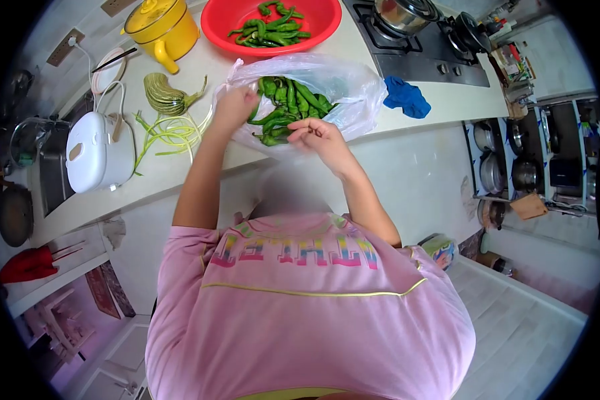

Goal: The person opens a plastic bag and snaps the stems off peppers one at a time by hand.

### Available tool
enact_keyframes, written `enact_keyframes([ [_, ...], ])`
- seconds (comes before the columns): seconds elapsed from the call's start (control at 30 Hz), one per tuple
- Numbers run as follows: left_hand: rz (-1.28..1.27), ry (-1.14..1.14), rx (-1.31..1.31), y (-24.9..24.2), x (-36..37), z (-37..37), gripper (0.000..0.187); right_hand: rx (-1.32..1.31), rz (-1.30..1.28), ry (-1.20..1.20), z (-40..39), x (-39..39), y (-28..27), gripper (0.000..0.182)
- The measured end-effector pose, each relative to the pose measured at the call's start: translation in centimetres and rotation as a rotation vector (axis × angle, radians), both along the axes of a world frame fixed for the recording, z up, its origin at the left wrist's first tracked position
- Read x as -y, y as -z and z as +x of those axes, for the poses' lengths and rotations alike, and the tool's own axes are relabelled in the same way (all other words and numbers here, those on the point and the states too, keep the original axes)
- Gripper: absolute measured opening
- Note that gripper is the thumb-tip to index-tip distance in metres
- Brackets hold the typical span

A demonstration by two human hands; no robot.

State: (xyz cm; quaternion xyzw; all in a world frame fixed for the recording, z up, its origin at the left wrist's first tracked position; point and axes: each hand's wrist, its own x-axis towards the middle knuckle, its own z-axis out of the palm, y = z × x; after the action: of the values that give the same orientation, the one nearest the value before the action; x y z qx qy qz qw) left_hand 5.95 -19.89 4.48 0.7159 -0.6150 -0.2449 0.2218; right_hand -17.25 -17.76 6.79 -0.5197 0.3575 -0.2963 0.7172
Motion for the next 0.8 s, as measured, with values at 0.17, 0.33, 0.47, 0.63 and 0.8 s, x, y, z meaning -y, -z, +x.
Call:
enact_keyframes([
  [0.17,-0.084,-0.071,0.377,5.4,-2.3,0.3,0.021,-0.154,-0.232,-0.02,1.1,1.1,1.6,0.018],
  [0.33,-0.122,-0.033,0.236,-0.9,-3.9,0.1,0.022,-0.387,-0.675,0.075,4.2,1.0,-0.2,0.023],
  [0.47,-0.308,0.078,0.143,-6.5,-5.6,-1.7,0.016,-0.385,-0.962,0.073,6.3,1.0,-1.0,0.038],
  [0.63,-0.644,0.138,-0.158,-6.1,-5.3,-2.9,0.028,-0.073,-0.551,0.185,7.3,0.9,-0.3,0.025],
  [0.8,-0.274,0.121,-0.498,-3.6,-5.8,-3.7,0.043,-0.018,-0.317,0.166,6.1,1.7,-0.8,0.018],
])
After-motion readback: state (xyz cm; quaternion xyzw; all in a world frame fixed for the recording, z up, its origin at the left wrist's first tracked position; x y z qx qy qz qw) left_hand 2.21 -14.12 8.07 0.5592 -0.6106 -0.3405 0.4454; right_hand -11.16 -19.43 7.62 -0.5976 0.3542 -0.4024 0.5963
